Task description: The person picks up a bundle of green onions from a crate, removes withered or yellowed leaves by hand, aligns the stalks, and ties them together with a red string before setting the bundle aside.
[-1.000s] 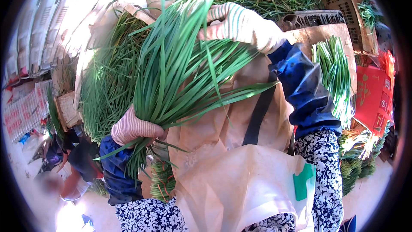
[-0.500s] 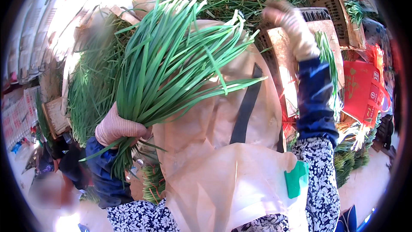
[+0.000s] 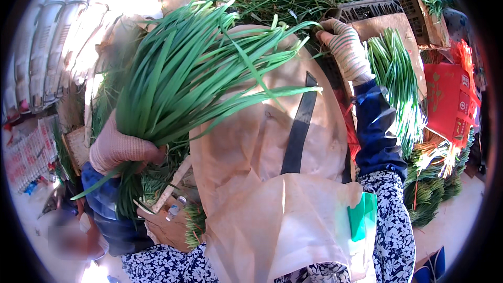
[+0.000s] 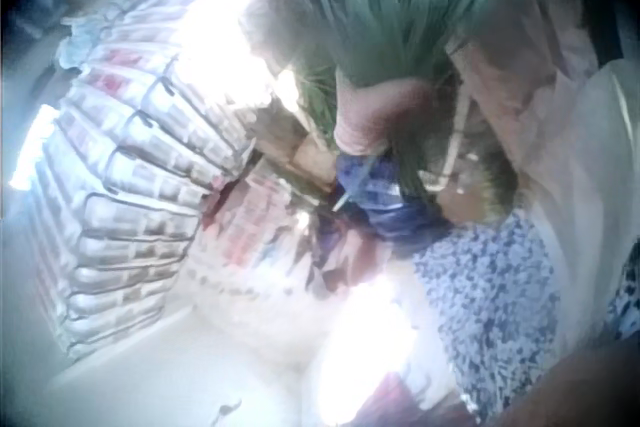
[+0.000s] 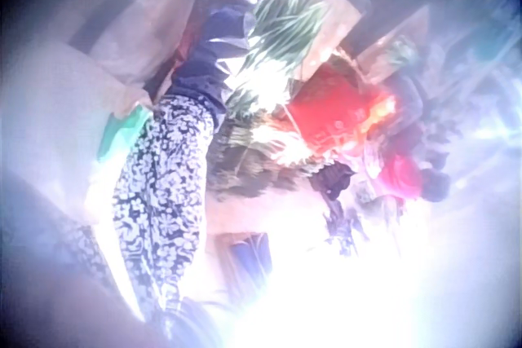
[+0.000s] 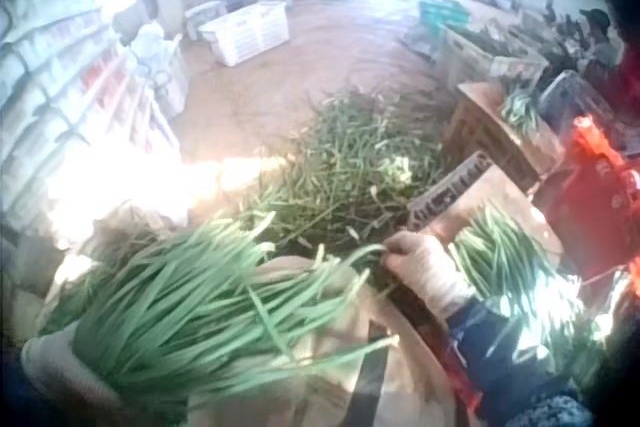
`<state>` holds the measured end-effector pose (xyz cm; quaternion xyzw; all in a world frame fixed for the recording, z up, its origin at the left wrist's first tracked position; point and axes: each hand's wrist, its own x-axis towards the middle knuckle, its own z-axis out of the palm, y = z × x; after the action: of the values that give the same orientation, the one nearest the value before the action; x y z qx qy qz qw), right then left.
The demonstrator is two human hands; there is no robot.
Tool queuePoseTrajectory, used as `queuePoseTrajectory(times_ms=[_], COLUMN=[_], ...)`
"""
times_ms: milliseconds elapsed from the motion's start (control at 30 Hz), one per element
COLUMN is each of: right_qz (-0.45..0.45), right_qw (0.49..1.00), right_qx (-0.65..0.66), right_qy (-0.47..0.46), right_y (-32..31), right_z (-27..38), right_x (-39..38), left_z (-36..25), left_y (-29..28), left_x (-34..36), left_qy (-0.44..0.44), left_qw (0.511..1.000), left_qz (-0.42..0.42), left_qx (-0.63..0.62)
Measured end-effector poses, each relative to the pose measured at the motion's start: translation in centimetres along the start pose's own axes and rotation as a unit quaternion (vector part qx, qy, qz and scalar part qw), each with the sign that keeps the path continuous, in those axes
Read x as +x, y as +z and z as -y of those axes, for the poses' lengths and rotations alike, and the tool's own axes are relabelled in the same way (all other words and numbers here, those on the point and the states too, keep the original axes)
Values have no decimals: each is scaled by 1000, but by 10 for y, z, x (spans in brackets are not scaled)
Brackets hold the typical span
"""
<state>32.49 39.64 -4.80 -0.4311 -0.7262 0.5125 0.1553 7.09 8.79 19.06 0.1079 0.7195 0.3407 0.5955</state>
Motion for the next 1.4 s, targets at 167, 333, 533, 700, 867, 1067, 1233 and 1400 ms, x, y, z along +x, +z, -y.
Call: queuePoseTrajectory(times_ms=[167, 333, 533, 700, 867, 1067, 1233, 1400], right_qz=[-3, -31, 108, 224, 240, 213, 94, 117], right_qw=[1000, 995, 993, 934, 888, 911, 949, 954], right_qx=[27, 88, -27, 269, 388, 323, 290, 275], right_qy=[-3, 47, 25, 79, 60, 144, 77, 38], right_y=[3, 12, 54, 3, 27, 2, -25, -39], right_z=[15, 12, 52, 70, 19, 45, 35, 70], right_x=[10, 65, 90, 41, 36, 7, 13, 7], left_z=[-46, -130, -162, -106, -2, 94, 127, 135], left_y=[-14, -22, 47, 46, 48, 36, 28, 21], left_x=[-3, -51, -62, -11, -3, 7, 14, 20], left_qy=[62, 114, 104, 326, 341, 354, 378, 402], left_qw=[993, 957, 867, 680, 587, 589, 605, 622], left_qz=[-57, -75, -230, -181, -191, -248, -253, -248], left_qx=[83, 255, 429, 632, 709, 682, 654, 625])
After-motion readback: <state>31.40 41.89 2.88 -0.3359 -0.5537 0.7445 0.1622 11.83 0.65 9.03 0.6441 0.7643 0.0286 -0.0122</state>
